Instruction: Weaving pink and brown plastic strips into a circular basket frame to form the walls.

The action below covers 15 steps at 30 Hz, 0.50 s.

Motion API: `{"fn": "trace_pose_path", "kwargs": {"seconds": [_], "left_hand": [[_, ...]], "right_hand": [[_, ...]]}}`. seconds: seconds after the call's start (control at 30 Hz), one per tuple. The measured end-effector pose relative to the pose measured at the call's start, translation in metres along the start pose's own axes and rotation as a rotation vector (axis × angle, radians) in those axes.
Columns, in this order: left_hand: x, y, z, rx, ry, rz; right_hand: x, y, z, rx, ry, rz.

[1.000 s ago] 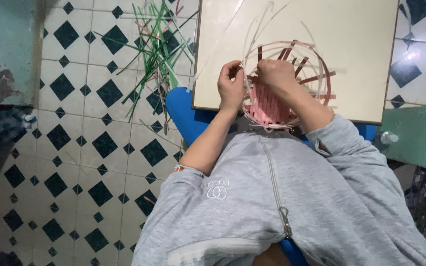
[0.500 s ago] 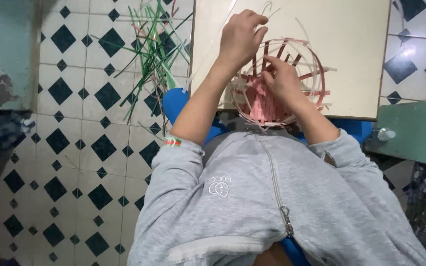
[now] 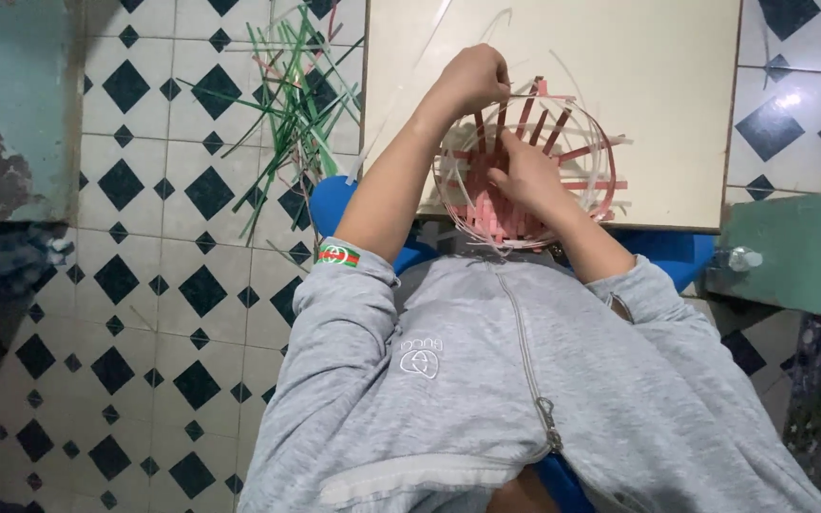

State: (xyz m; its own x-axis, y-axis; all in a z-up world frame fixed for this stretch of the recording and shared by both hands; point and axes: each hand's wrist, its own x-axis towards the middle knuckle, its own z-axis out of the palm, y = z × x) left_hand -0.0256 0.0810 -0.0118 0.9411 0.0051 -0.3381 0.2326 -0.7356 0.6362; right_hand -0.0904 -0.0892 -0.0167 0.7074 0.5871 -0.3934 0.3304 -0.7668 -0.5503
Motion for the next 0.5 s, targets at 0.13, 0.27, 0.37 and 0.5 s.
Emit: {"fn": "trace_pose_path", "kwargs": {"seconds": [0.13,0.27,0.37,0.5], "left_hand": [[-0.002,0.004,0.0,-0.187,0.098,-0.02],[0.001,0.004,0.008,-0.217,0.119,-0.011],[0.012,0.0,0.02,0.079,0.051,0.017],[0.017,-0.01,0.035,0.247,0.132,0.169]], "right_hand": [[0.0,0.013,0.01,-0.002,0.049,-0.071],[0.007,0.012,0.011,-0.103,-0.021,0.035],[0.009,0.012,0.012,-0.057,-0.046,0.028],[0.016,0.022,0.025,-0.152,-0.051,0.018]]}}
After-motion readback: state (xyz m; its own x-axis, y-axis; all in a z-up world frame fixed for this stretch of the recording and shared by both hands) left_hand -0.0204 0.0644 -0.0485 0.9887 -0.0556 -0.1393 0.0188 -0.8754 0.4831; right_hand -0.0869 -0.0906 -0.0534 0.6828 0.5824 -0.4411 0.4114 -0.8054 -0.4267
